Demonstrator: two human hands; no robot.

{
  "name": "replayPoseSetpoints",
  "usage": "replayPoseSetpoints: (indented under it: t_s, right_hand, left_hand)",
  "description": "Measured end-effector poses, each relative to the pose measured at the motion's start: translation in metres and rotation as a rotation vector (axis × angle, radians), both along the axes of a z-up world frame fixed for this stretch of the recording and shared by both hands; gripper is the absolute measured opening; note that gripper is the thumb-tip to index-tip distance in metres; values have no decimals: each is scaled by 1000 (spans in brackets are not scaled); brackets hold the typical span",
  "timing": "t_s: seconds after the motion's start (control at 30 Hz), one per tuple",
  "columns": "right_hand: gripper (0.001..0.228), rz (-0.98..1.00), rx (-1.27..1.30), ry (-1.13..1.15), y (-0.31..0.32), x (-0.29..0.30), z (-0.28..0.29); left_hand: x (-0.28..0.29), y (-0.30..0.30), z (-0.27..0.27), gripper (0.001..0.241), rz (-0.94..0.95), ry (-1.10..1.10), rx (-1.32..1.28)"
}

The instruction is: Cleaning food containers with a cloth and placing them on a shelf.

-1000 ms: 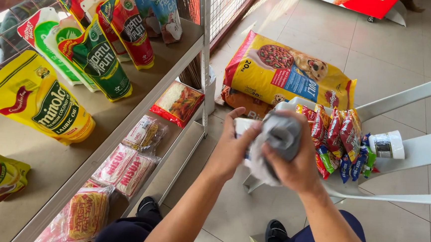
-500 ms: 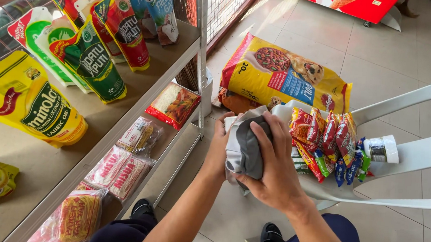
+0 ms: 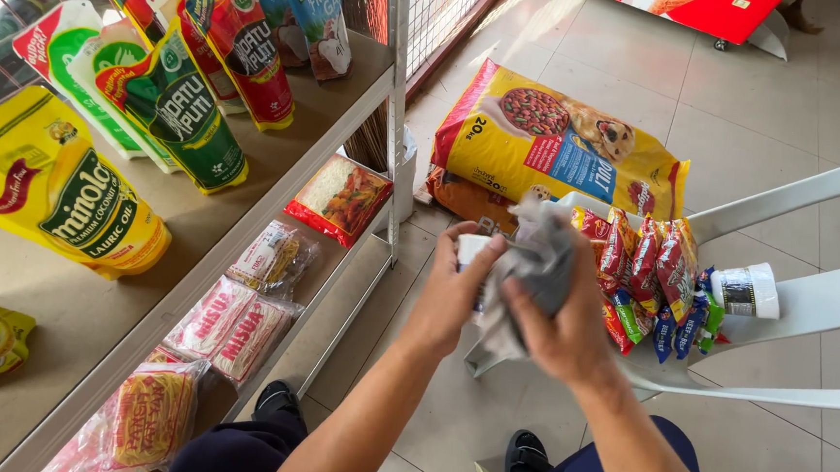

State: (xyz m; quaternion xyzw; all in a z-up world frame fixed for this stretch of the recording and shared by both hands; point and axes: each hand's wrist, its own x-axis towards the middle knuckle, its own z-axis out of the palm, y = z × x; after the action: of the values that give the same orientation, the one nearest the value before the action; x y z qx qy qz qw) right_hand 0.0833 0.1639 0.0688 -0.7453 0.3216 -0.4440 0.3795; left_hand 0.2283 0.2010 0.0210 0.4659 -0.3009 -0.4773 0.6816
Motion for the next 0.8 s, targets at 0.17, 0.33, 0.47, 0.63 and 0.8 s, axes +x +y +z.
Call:
replayPoseSetpoints:
  t_s: [0.17,0.33,0.47,0.63,0.8]
  right_hand:
    - [84,92,-561,198,19,6,4]
    - [73,75,-508,204,4,2,-7]
    - [46,20,-35,-77,-18,-2,-17]
    - [43,-54,-3,-93,-12,-8,-2]
    - [88,118,-580,249,19,-6,5]
  left_hand:
    - [10,-2,10,70,31,304,-2]
    - [4,4,5,70,9,383,-23]
    - [-1,9,9,67,-3,44,0]
    - [-6,6,4,62,-60,176,-23]
    - [2,8,22,49,-30,447,-51]
